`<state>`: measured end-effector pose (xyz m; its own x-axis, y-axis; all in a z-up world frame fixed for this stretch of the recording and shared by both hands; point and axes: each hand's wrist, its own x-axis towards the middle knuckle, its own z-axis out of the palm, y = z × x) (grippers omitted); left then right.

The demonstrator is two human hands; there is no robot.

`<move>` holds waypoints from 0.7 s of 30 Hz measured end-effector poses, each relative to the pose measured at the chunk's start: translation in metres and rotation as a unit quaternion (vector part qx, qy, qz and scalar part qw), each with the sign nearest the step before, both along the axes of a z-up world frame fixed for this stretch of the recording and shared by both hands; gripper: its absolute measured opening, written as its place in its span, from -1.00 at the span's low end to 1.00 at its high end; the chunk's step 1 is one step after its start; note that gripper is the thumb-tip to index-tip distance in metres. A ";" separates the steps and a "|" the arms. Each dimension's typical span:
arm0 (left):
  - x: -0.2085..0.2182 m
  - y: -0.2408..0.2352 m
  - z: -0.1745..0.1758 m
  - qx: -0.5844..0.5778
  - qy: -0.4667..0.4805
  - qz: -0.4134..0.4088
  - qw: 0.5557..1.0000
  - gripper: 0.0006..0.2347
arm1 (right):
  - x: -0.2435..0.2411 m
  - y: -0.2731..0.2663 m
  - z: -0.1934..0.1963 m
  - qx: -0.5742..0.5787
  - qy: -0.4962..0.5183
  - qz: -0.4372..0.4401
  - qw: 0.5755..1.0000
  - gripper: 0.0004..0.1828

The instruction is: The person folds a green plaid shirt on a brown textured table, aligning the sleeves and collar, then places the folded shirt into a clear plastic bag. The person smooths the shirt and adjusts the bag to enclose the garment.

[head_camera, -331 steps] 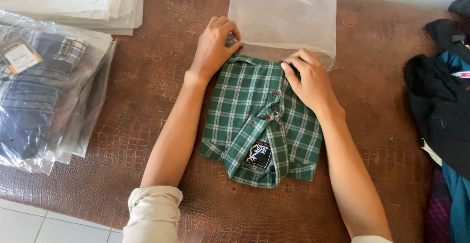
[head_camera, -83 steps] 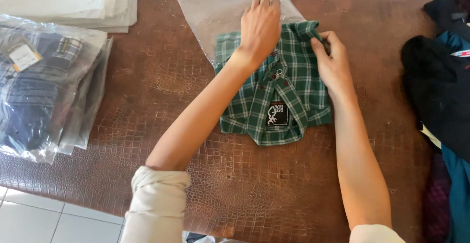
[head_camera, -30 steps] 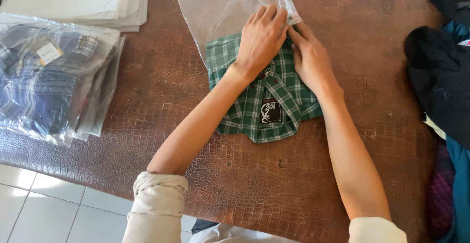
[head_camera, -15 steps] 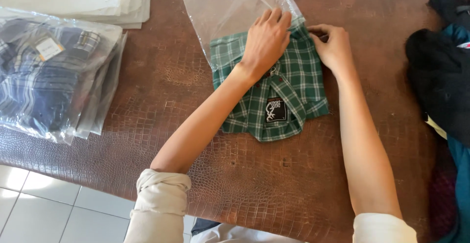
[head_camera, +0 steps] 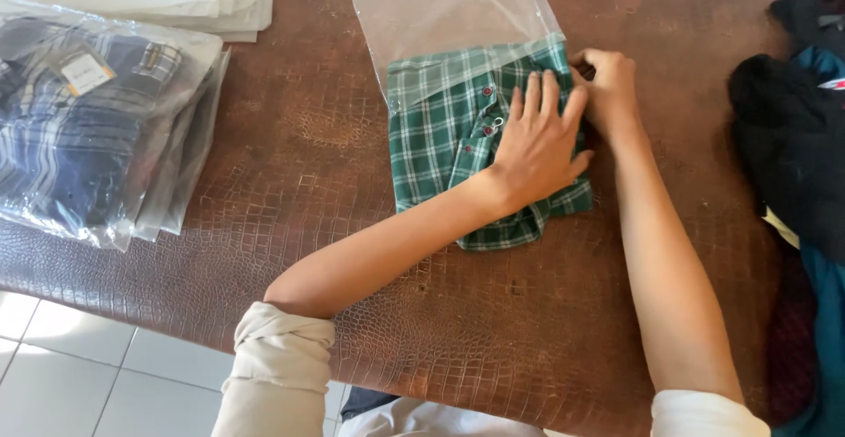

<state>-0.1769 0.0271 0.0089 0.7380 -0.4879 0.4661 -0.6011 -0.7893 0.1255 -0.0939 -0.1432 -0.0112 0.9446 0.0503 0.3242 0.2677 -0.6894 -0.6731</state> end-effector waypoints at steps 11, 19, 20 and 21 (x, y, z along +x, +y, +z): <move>0.018 0.002 -0.012 0.006 0.035 0.016 0.999 -0.34 | -0.031 0.002 0.008 -0.107 0.057 -0.086 0.989 -0.84; 0.070 0.022 -0.032 -0.026 0.004 -0.106 0.994 -0.34 | -0.058 0.015 0.021 -0.124 0.058 -0.078 0.987 -0.83; 0.067 0.030 -0.023 -0.049 0.003 -0.153 0.987 -0.44 | -0.061 0.016 0.022 -0.113 0.051 -0.087 0.988 -0.84; 0.063 0.037 -0.015 -0.071 0.003 -0.202 0.977 -0.53 | -0.066 0.017 0.022 -0.102 0.045 -0.098 0.989 -0.85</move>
<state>-0.1141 0.0641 -0.0058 0.5014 -0.6709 0.5464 -0.8590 -0.4615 0.2217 -0.1595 -0.1258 0.0111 0.9671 -0.0810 0.2413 0.0613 -0.8459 -0.5297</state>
